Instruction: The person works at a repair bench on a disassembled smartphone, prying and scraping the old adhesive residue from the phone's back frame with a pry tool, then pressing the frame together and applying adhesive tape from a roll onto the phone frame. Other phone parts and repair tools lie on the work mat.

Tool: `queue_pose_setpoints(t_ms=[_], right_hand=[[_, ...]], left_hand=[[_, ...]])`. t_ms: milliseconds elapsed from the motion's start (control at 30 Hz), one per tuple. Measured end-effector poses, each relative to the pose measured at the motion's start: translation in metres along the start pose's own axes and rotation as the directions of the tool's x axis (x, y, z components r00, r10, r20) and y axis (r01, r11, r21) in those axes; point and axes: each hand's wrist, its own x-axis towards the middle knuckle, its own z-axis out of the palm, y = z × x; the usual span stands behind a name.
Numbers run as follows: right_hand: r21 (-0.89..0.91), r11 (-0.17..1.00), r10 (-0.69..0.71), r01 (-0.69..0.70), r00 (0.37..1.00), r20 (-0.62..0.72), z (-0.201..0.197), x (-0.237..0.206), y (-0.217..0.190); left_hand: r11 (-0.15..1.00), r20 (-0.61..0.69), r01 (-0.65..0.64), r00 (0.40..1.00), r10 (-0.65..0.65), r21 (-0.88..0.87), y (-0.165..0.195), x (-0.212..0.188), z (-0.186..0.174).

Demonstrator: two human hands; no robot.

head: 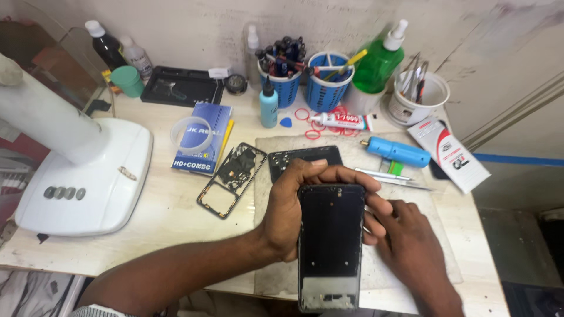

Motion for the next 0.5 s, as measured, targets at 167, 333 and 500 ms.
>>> queue_pose_setpoints(t_ms=[167,333,500], right_hand=[[0.14,0.987,-0.082,0.075,0.996,0.043,0.013,0.0,0.008],[0.266,0.962,-0.045,0.06,0.997,-0.065,0.016,-0.01,0.007],[0.525,0.85,0.17,-0.033,0.962,-0.214,0.011,-0.022,-0.004]], left_hand=[[0.998,0.07,0.051,0.996,-0.049,-0.021,-0.013,-0.007,0.019],[0.997,0.043,0.083,0.996,-0.082,-0.009,-0.022,-0.015,0.039],[0.989,-0.059,0.101,0.994,-0.095,0.109,-0.02,-0.018,0.05]])
